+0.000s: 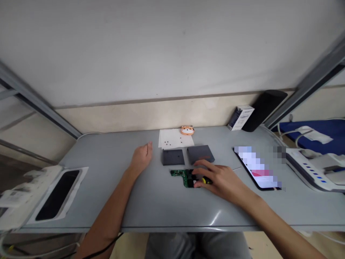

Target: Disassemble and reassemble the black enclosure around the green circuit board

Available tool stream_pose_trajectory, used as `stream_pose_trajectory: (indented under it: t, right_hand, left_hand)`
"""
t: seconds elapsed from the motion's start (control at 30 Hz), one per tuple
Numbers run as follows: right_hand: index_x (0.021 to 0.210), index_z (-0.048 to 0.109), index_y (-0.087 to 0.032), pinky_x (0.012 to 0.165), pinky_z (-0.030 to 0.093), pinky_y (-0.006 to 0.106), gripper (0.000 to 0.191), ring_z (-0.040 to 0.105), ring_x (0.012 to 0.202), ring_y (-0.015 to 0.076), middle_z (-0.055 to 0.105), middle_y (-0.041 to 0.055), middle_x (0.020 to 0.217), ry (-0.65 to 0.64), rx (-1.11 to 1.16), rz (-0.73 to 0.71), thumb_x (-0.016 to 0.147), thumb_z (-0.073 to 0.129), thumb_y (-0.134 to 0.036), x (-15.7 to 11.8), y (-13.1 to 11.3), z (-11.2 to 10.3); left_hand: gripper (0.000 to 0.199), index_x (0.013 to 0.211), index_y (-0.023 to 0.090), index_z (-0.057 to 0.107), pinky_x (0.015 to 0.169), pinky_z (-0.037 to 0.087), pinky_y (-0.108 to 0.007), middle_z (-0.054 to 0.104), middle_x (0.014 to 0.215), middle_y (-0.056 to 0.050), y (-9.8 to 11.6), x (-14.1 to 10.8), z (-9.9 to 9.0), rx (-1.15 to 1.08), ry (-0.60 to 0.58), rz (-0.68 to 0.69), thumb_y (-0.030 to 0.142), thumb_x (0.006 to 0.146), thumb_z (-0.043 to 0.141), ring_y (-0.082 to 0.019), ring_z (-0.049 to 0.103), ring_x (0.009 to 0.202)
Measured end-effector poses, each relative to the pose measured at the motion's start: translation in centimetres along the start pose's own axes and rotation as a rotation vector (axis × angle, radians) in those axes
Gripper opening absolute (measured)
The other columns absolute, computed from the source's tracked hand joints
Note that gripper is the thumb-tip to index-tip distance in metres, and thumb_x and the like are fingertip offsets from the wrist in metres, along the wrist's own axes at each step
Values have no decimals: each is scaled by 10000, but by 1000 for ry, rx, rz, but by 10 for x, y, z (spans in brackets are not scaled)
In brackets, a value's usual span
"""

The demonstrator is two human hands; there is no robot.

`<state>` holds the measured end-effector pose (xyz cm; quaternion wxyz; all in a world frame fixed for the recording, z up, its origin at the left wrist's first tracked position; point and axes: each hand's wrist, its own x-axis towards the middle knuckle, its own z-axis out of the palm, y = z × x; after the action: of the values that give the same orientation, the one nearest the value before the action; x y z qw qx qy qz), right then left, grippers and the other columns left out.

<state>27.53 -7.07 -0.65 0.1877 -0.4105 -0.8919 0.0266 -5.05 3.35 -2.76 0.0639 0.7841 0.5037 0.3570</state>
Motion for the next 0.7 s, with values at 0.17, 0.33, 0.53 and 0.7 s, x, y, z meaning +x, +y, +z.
stream_pose_trajectory:
  t: [0.17,0.33,0.53,0.7]
  right_hand:
    - [1239,702,-271,590,561,346,466,740,723,206,674,110,1326,-115,22,-46,864,794,-530,9,-4,2]
    - [1242,678,-248,550,486,314,496,724,698,211,709,79,1177,-288,9,-53,815,869,-412,22,-10,-3]
    - [1240,693,-298,668,532,330,366,751,783,207,727,38,1220,-280,94,-53,893,791,-356,38,0,-18]
    - [1266,710,-314,678,531,335,354,754,847,228,722,54,1290,-157,44,70,914,740,-343,70,21,-22]
  left_hand:
    - [299,761,238,447,591,425,-286,520,648,13,0,2,-1,-23,-47,29,295,1049,390,-166,513,575]
    - [200,1053,199,614,736,522,-292,655,900,-35,0,1,0,-35,-85,55,195,998,421,-174,626,756]
    - [227,1031,204,706,778,557,-307,728,927,-47,3,-2,-3,-29,-229,78,191,973,487,-178,659,757]
    - [229,1034,225,751,795,571,-318,779,983,-50,7,-2,-6,-14,-312,92,211,964,534,-193,697,788]
